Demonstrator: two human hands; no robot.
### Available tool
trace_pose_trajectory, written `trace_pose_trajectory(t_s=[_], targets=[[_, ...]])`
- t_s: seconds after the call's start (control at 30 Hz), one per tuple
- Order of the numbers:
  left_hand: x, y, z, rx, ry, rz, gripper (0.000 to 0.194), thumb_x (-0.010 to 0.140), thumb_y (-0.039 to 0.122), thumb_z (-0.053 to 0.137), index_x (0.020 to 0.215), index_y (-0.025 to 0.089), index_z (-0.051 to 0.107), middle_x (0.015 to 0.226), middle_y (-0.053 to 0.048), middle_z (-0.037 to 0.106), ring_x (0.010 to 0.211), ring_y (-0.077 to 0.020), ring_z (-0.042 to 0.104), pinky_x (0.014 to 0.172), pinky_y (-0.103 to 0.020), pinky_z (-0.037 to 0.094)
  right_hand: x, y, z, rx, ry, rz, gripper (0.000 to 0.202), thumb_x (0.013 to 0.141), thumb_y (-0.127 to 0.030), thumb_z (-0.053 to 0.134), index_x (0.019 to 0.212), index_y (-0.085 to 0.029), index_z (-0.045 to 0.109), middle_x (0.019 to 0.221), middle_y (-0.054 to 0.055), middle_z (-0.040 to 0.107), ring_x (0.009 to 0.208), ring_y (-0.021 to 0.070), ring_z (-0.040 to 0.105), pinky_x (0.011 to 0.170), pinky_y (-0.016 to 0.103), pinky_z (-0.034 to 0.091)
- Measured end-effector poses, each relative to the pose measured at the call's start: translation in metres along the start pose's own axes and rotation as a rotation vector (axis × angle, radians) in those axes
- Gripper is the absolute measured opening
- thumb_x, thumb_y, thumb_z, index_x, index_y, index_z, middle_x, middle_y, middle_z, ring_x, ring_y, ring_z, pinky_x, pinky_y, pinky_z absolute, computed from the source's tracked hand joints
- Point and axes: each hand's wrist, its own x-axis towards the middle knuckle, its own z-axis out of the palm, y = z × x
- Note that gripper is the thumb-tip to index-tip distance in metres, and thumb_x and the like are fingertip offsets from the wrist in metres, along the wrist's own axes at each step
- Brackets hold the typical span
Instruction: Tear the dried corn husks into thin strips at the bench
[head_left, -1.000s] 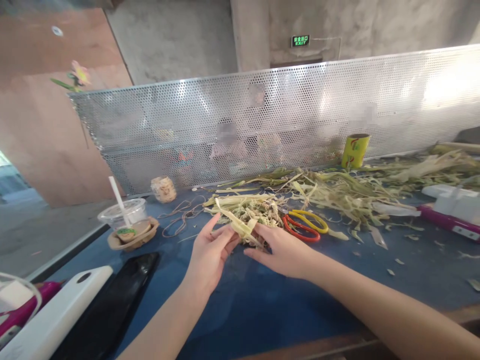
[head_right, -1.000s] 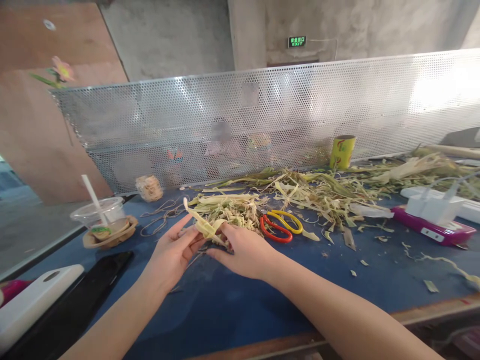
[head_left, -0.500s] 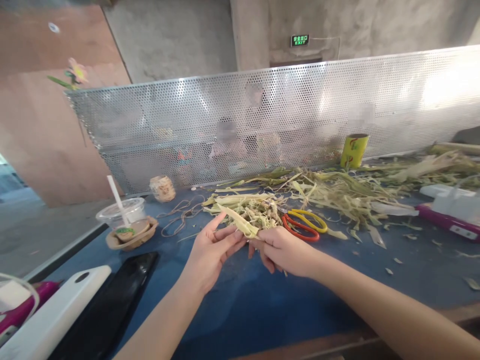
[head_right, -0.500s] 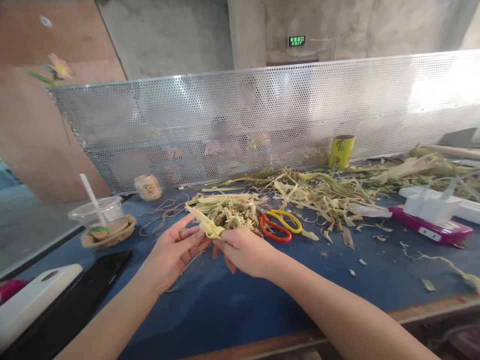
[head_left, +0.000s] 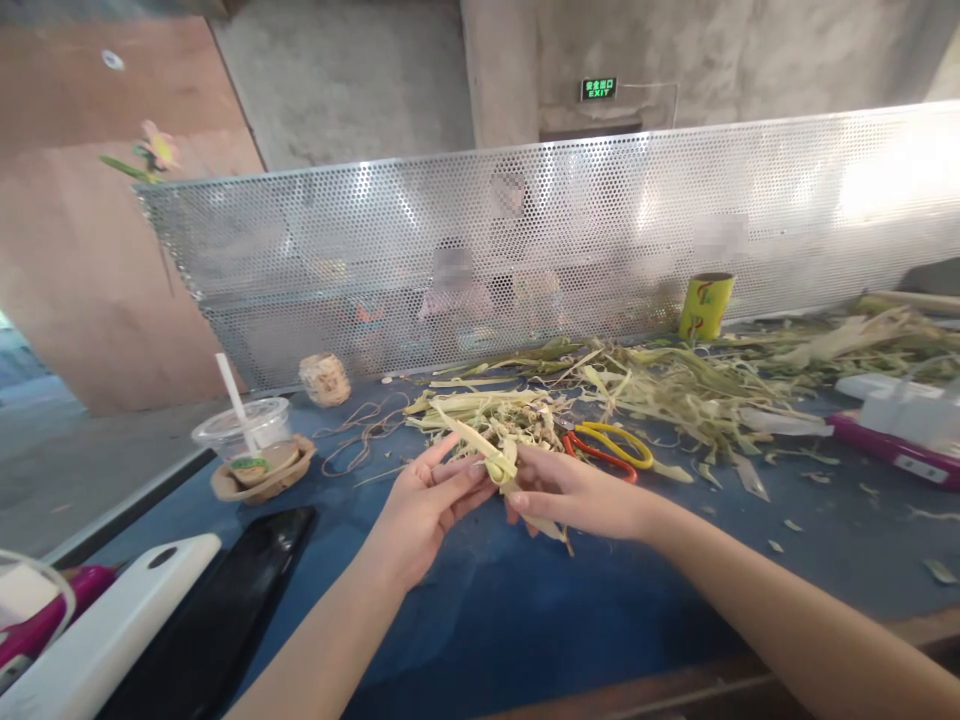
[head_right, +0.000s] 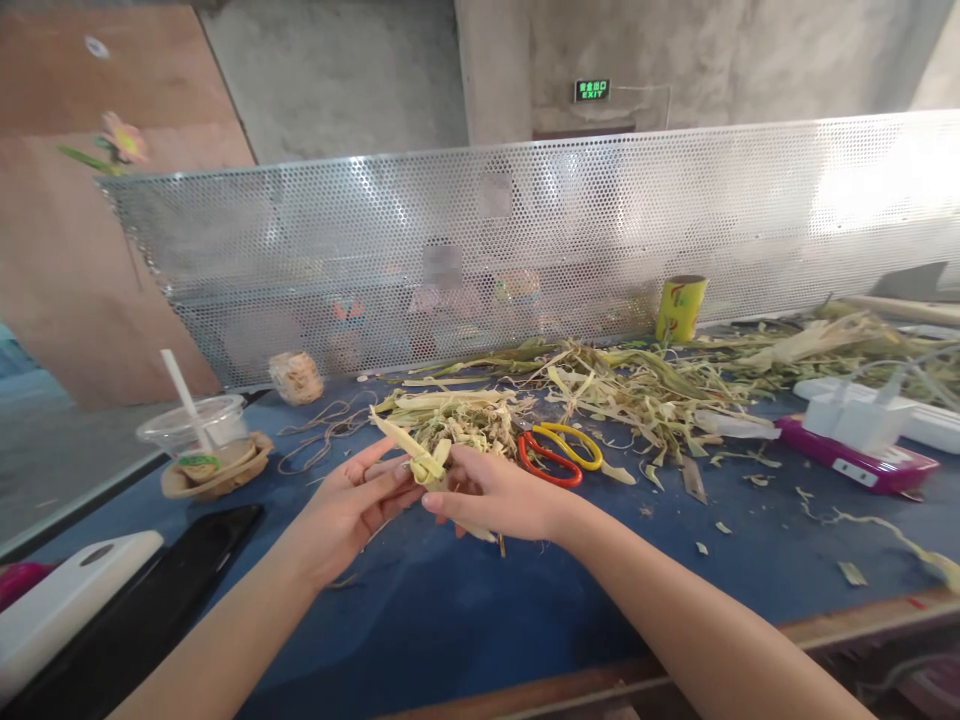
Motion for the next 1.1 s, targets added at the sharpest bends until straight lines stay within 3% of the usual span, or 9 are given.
trace_pose_trajectory(t_s=[0.17, 0.33, 0.43, 0.6, 0.73, 0.9, 1.1], targets=[[-0.003, 0.000, 0.007, 0.155, 0.000, 0.088, 0.084, 0.069, 0.008, 0.066, 0.139, 0.010, 0.019, 0.078, -0.010, 0.072, 0.056, -0.0132, 0.063, 0.053, -0.023, 0.053, 0.009, 0.007, 0.014, 0.158, 0.188, -0.055, 0.047, 0.074, -0.030, 0.062, 0.115, -0.020, 0.042, 0.073, -0.003, 0.052, 0.057, 0.0077, 0.051, 0.047, 0.018, 0.043], [-0.006, 0.001, 0.007, 0.463, 0.119, 0.288, 0.093, 0.064, 0.021, 0.071, 0.139, 0.015, 0.018, 0.070, -0.006, 0.071, 0.044, -0.0118, 0.055, 0.036, -0.019, 0.036, 0.012, 0.004, 0.016, 0.159, 0.280, -0.030, 0.032, 0.070, -0.030, 0.065, 0.098, -0.016, 0.059, 0.062, -0.003, 0.053, 0.050, 0.0067, 0.049, 0.041, 0.016, 0.037], [-0.008, 0.002, 0.008, 0.541, 0.156, 0.256, 0.097, 0.065, 0.024, 0.070, 0.141, 0.020, 0.010, 0.065, -0.003, 0.069, 0.053, -0.0160, 0.060, 0.037, -0.019, 0.033, 0.012, 0.006, 0.013, 0.191, 0.335, -0.023, 0.026, 0.071, -0.032, 0.063, 0.089, -0.014, 0.059, 0.053, -0.005, 0.051, 0.041, 0.0047, 0.043, 0.039, 0.017, 0.036], [-0.009, 0.005, 0.006, 0.555, 0.062, 0.132, 0.109, 0.064, 0.026, 0.071, 0.141, 0.016, -0.006, 0.068, -0.005, 0.069, 0.061, -0.0187, 0.062, 0.048, -0.025, 0.040, 0.013, 0.009, 0.009, 0.239, 0.318, 0.018, 0.024, 0.071, -0.035, 0.064, 0.082, -0.015, 0.055, 0.050, -0.007, 0.051, 0.038, 0.0035, 0.042, 0.039, 0.017, 0.034], [-0.008, 0.006, 0.006, 0.408, 0.028, 0.179, 0.106, 0.061, 0.023, 0.074, 0.141, 0.019, 0.005, 0.094, -0.011, 0.068, 0.084, -0.0226, 0.063, 0.067, -0.032, 0.047, 0.012, 0.005, 0.009, 0.206, 0.237, 0.034, 0.027, 0.071, -0.040, 0.062, 0.077, -0.015, 0.055, 0.051, -0.006, 0.051, 0.039, 0.0029, 0.040, 0.039, 0.016, 0.032], [-0.006, 0.008, 0.005, 0.475, 0.094, 0.264, 0.086, 0.064, 0.026, 0.071, 0.136, 0.014, 0.027, 0.062, -0.001, 0.066, 0.053, -0.0142, 0.057, 0.055, -0.027, 0.045, 0.011, 0.007, 0.010, 0.174, 0.299, 0.039, 0.027, 0.077, -0.041, 0.055, 0.068, -0.015, 0.054, 0.047, -0.006, 0.050, 0.038, 0.0029, 0.040, 0.040, 0.016, 0.032], [-0.005, 0.019, -0.001, 0.446, 0.163, 0.360, 0.085, 0.062, 0.026, 0.073, 0.135, 0.016, 0.030, 0.054, 0.001, 0.065, 0.057, -0.0168, 0.061, 0.053, -0.024, 0.045, 0.013, 0.009, 0.007, 0.265, 0.416, 0.125, 0.027, 0.075, -0.036, 0.056, 0.058, -0.015, 0.053, 0.043, -0.005, 0.051, 0.036, 0.0026, 0.039, 0.039, 0.016, 0.029]])
